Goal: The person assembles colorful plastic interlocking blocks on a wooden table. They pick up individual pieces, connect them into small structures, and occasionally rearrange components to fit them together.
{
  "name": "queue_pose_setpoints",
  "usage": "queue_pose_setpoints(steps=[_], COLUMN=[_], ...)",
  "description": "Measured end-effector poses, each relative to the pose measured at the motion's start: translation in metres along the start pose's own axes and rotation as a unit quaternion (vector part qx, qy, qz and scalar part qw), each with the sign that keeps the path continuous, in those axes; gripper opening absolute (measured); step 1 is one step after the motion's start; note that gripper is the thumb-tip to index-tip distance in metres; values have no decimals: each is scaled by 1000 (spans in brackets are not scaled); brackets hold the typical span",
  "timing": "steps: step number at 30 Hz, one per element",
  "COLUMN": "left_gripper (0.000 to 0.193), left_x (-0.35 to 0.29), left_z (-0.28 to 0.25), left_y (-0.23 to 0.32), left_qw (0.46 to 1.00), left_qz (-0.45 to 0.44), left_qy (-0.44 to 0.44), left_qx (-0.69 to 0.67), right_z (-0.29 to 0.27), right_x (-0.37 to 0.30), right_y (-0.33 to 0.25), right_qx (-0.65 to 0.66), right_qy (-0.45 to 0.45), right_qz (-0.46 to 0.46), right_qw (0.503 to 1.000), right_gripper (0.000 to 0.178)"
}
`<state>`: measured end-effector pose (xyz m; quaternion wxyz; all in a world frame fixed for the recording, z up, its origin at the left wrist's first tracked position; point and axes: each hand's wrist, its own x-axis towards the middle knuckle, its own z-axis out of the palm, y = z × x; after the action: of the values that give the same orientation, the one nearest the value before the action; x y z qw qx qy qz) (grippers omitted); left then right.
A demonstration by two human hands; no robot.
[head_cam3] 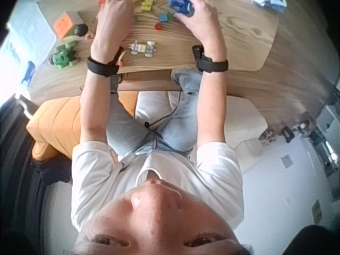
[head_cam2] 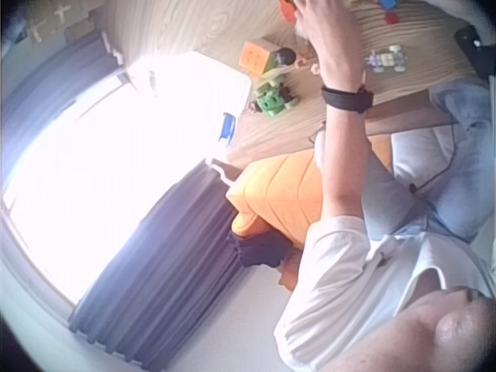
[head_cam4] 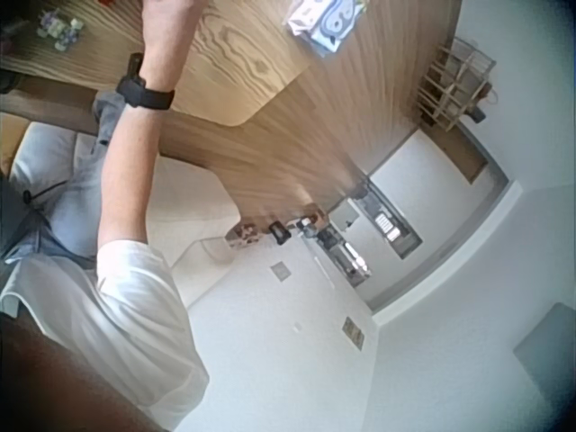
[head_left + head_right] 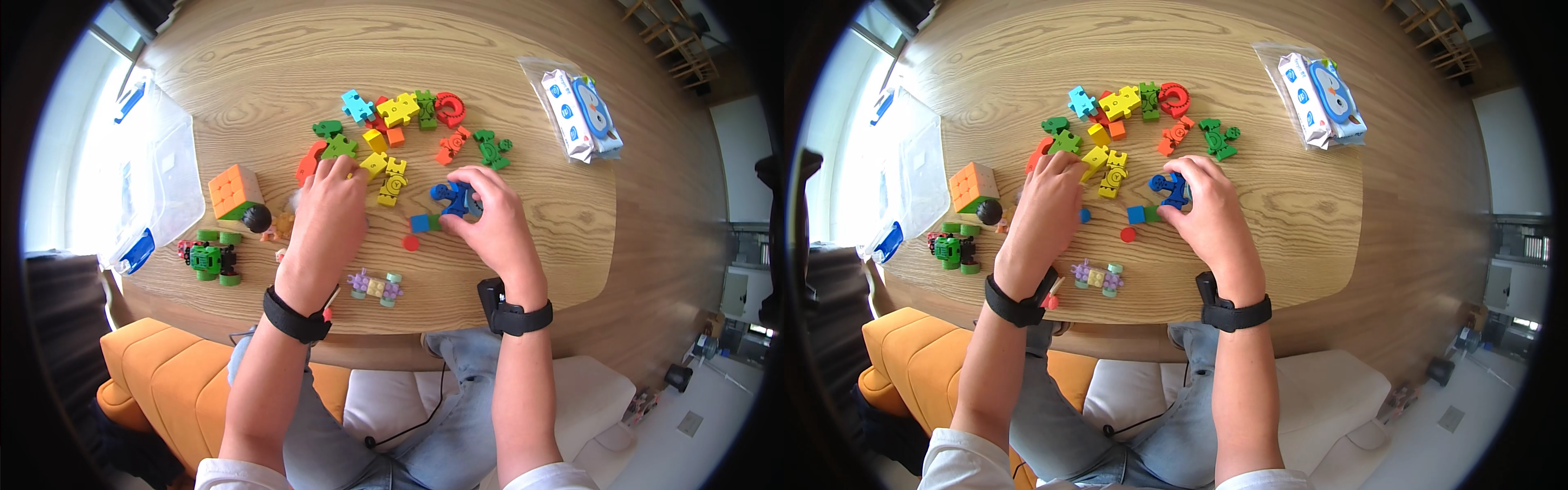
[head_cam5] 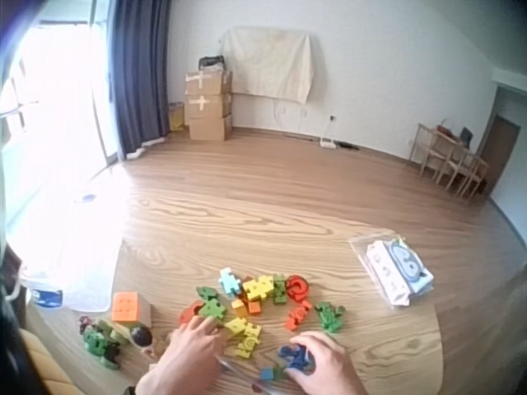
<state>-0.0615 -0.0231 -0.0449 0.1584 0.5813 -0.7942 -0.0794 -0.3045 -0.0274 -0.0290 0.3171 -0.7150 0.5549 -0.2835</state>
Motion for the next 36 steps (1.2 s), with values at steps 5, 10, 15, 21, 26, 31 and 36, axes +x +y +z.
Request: queue_pose_setpoints(steps=[5,10,15,21,26,31,36], left_gripper=[28,31,25,34,43,36,37], left_x=[-2,-4,-2,9,11,8,4], left_z=[-10,-13,-15,-31,-43,-55,-68], left_y=[10,13,7,-21,-32,-60,-68], left_qw=[998,998,999,990,987,987,994], left_qz=[-24,-11,-28,-119,-154,-130,-82], left_qy=[-39,-46,-20,72,27,38,49], left_qx=[-31,-29,-42,1,-43,-83,-53], right_z=[1,3,2,-2,-1,-1,-7], right_x=[0,0,0,0,0,0,-5], right_y=[3,6,8,11,11,13,20], right_qx=[-23,-40,-82,-113,-104,-105,-66], right_qy=[6,11,12,19,17,10,42], right_qz=[-18,-29,-37,-17,-4,-8,-18], right_qw=[1000,999,996,993,994,994,997], right_gripper=[50,51,52,55,56,58,63])
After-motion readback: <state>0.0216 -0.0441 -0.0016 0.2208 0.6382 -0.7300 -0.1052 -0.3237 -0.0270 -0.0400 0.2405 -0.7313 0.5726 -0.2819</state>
